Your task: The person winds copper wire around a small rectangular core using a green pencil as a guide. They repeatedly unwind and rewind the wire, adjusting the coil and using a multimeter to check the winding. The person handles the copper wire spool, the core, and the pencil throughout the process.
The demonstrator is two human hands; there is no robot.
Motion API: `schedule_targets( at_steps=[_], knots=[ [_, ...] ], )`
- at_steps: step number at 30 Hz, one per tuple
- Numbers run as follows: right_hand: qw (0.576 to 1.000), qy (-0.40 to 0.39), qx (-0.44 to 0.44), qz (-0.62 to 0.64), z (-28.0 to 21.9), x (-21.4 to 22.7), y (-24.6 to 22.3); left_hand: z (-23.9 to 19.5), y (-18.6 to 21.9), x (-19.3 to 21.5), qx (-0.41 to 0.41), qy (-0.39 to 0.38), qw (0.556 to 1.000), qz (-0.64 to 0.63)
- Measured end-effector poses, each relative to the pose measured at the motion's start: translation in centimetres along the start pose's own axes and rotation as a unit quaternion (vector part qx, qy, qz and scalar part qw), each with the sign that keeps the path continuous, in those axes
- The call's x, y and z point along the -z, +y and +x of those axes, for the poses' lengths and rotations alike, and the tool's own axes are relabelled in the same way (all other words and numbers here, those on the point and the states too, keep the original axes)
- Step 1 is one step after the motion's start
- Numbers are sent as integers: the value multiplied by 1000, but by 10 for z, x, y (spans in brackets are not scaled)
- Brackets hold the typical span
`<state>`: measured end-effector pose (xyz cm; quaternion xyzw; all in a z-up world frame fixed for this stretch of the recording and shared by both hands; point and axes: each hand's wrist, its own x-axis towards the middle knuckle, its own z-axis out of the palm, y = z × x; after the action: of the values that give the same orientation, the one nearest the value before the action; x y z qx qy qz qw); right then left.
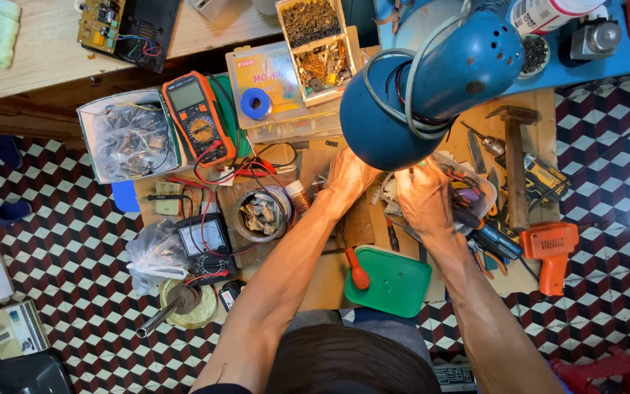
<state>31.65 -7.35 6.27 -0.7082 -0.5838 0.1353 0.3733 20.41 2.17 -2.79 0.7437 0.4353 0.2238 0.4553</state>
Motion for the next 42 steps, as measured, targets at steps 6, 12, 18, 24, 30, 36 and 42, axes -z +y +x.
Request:
schedule_targets(
  at_steps=[6,12,18,24,30,36,42],
  knots=[
    [995,11,-99,-16,-8,4,-1,-7,1,5,-27,-25,999,-23],
    [997,37,-52,-32,-15,18,-8,-18,-59,6,50,27,997,-54],
    [993,40,-89,-69,-18,24,-18,-9,-123,67,105,103,945,-291],
    [995,78,-64,2,-26,32,-24,25,-82,110,60,192,976,88],
    [993,63,-92,-32,-27,29,-28,68,-65,129,30,127,967,219],
    [996,74,-57,5,-34,35,-30,79,-53,134,41,94,970,219],
    [976,138,-92,143,-51,38,-33,33,-43,132,-11,170,977,129]
  ],
)
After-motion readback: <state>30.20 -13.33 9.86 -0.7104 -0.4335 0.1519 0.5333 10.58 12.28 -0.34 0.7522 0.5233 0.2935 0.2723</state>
